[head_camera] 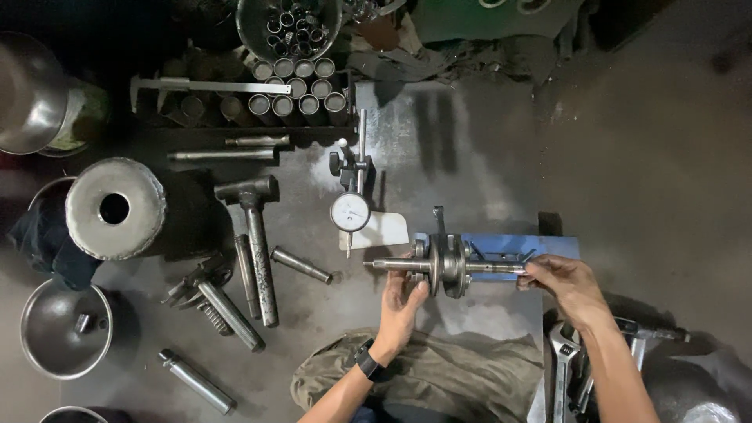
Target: The person picks up a metal crankshaft and places it on a blue stand. They use a dial indicator to measure the crankshaft, rotating it by hand and adjusting the indicator's position. The person repeats this process with several other metal parts, including a long rod and a cylindrical piece, measuring each one carefully.
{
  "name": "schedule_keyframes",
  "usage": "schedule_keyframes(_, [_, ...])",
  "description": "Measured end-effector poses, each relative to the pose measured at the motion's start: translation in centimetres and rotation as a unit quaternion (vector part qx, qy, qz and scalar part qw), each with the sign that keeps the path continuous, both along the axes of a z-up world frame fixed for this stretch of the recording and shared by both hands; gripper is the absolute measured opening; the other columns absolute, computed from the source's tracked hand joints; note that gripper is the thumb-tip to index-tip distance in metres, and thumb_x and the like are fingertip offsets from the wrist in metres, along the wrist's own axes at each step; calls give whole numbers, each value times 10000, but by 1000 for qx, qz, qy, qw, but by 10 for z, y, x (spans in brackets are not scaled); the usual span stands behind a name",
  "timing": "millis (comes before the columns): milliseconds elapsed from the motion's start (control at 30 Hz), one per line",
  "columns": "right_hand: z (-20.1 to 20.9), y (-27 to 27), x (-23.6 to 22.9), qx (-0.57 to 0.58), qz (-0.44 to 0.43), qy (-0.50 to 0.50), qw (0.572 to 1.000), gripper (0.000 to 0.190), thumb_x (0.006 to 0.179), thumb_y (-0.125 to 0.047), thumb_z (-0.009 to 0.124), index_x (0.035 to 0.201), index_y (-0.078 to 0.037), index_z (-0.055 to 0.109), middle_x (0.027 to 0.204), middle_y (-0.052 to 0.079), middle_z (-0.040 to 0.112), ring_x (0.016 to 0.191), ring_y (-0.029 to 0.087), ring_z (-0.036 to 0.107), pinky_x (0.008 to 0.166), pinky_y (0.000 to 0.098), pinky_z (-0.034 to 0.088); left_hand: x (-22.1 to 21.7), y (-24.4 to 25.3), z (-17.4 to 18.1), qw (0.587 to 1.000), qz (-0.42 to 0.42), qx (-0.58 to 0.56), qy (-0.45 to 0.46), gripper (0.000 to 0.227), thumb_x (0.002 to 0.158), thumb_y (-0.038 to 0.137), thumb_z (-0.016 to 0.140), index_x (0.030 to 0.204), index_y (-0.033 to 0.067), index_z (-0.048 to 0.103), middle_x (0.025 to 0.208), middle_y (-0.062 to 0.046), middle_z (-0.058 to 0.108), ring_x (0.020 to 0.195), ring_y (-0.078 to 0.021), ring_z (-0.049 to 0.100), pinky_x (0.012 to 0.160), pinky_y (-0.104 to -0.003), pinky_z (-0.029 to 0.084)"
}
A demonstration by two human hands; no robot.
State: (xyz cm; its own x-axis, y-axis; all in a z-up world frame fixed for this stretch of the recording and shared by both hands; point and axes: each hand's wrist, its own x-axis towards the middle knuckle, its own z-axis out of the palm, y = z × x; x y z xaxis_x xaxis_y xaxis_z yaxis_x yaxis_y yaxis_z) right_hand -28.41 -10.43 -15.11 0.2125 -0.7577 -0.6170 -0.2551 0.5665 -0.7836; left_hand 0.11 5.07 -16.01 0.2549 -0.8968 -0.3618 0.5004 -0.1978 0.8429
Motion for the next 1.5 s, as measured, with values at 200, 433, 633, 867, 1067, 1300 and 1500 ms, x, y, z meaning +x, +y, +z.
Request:
schedule_keyframes(200, [24,1,9,-30,38,10,999,197,846,-98,756,1000,24,763,880,138,775,859,242,735,895,401,569,0,0,-2,1000,0,-22,-5,739,964,290,701,1558,22,354,1442,-102,524,1297,-197,522,1085,-355,443])
schedule_keyframes(433, [58,-2,30,2,44,93,995,536,697,-5,793,1219,-73,694,1060,83,769,1050,220,694,1012,410,536,3,-3,12,1000,-4,-5,-1,758,945,318,700,1551,29,348,1453,-107,514,1297,-205,529,1074,-366,453])
schedule_keyframes(633, [52,-3,29,9,3,12,1000,422,867,-177,668,1267,-42,680,1123,77,757,1058,204,707,952,428,575,2,-2,6,1000,-7,-3,-16,761,937,345,709,1529,-2,382,1428,-140,537,1289,-218,542,1077,-372,462])
schedule_keyframes(867, [1,4,5,30,-40,31,998,298,961,-228,710,992,68,729,839,157,721,747,255,683,725,440,572,1,0,2,1000,1,-7,7,727,954,288,710,1526,-20,384,1436,-152,525,1285,-233,515,1092,-378,417])
schedule_keyframes(1067, [15,3,7,-32,42,47,998,214,869,-172,765,967,17,780,842,142,775,863,233,724,963,384,558,1,-2,6,1000,6,-27,-2,747,950,295,707,1542,6,355,1509,-136,485,1356,-216,481,1139,-373,389])
schedule_keyframes(1300, [30,1,14,-13,35,87,995,416,719,-103,838,1127,-76,758,1019,66,781,1005,212,697,987,414,522,1,-2,7,1000,4,-16,0,743,941,312,711,1529,7,376,1495,-137,497,1327,-227,493,1110,-388,407])
schedule_keyframes(1500, [21,3,12,-12,51,146,988,283,870,-196,708,1122,-81,767,1047,34,791,1073,136,688,991,309,472,3,-2,11,1000,0,-17,-20,703,948,325,712,1486,-23,424,1461,-133,517,1342,-232,491,1132,-385,400])
